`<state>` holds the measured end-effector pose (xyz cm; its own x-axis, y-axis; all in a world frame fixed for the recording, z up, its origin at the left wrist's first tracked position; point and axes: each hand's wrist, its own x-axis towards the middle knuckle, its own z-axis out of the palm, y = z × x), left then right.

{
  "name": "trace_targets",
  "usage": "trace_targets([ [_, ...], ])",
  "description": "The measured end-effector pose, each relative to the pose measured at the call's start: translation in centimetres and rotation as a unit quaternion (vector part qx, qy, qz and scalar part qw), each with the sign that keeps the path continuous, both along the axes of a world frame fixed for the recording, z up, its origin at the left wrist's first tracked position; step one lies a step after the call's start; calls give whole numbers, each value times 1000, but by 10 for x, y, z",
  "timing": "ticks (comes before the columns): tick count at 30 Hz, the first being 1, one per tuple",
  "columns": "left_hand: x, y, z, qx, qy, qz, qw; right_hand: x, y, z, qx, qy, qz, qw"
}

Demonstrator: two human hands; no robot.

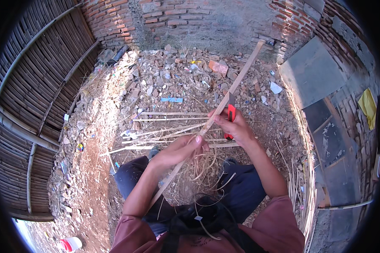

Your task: The person uses a small knife to shave and smooth thin strips of bamboo, holding the strips by hand and pulling them across the blade to remove fibers.

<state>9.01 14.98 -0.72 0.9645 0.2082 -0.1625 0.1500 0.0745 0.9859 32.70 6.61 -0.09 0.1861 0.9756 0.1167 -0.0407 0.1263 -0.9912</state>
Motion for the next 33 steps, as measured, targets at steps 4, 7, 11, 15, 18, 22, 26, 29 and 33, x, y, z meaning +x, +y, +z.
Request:
trace_targets([
  [4,-6,6,19,25,69,141,987,-5,1,-2,58,-67,-53,995],
  [7,-17,29,29,118,4,317,941,-9,-6,6,-7,-53,-56,997],
  [11,-3,20,51,262,-24,420,869,-12,-5,3,6,-84,-74,994],
  [15,26,4,26,214,-104,394,888,-21,-1,4,3,-113,-53,992],
  [18,35,-3,5,-9,-87,258,962,-15,0,-3,15,-112,-45,993],
  [22,26,-10,6,-74,-37,126,988,-10,-1,-2,-10,-93,-58,994],
  [26,14,-9,7,-43,-47,90,994,-6,-1,-2,-10,-135,-76,988],
  [29,9,-19,18,-29,-25,99,994,-6,0,-1,-9,-149,-82,985],
  [33,-4,-21,18,-53,18,63,996,-4,-3,5,-32,-139,-70,987],
])
